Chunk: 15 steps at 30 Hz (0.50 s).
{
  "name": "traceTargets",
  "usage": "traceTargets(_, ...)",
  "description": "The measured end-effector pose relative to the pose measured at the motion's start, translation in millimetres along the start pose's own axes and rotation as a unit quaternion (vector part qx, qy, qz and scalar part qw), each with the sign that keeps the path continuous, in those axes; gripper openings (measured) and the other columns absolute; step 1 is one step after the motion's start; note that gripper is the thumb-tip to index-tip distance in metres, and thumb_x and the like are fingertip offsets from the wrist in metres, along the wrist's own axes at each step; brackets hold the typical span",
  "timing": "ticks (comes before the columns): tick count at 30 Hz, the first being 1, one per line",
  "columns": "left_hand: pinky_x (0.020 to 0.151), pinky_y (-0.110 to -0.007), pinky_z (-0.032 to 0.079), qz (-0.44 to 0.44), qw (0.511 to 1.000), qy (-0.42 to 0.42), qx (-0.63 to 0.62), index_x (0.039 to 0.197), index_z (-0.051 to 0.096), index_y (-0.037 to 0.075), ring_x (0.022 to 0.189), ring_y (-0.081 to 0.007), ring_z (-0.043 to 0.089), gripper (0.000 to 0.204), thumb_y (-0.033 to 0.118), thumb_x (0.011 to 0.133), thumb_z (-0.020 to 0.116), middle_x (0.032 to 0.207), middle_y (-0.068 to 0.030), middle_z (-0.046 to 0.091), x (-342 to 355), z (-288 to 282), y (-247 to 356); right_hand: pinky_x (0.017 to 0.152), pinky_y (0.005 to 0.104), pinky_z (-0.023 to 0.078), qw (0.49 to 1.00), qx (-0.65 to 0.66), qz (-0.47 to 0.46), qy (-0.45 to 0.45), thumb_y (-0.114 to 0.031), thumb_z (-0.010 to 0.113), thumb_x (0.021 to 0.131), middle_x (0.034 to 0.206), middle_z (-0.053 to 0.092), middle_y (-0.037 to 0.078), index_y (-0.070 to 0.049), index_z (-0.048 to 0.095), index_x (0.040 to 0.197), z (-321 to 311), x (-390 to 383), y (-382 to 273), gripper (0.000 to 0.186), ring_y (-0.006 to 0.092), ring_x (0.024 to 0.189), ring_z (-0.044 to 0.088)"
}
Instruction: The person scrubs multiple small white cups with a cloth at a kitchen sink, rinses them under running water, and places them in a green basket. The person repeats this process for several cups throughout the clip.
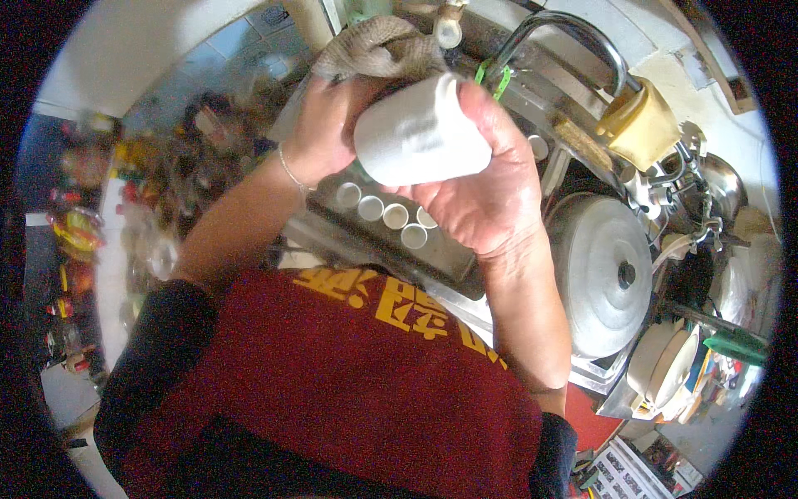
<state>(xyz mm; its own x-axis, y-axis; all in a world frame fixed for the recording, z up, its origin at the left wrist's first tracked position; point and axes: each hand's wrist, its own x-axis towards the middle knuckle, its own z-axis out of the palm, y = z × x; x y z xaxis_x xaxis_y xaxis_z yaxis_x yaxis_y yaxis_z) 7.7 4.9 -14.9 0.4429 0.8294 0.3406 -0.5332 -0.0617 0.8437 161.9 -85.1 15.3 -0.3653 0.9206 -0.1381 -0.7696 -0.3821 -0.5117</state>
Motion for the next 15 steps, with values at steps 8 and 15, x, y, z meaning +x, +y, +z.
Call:
traceTargets(8,0.066,-0.031,0.056,-0.166,0.897,0.409,0.010,0.119,0.058,0.004,0.084,-0.0227,0.070,0.024,0.012,0.096,0.057,0.104,-0.0097,0.069,-80,-75,-6,0.088,0.0384,0.053,0.938,-0.164,0.003,0.305,-0.016,0.077,0.071,0.106,0.067,0.010,-0.004,0.062,0.119,-185,7,52,0.052,0.0237,0.099,0.065)
traceTargets(15,0.060,-0.029,0.051,-0.243,0.841,0.467,0.123,0.120,0.055,0.004,0.074,-0.0223,0.069,0.025,0.011,0.096,0.057,0.100,-0.0099,0.069,-166,-118,-27,0.090,0.0415,0.054,0.543,-0.678,0.177,0.463,-0.026,0.086,0.055,0.110,0.069,0.018,-0.008,0.064,0.116,-284,-13,125,0.067,0.0312,0.103,0.067)
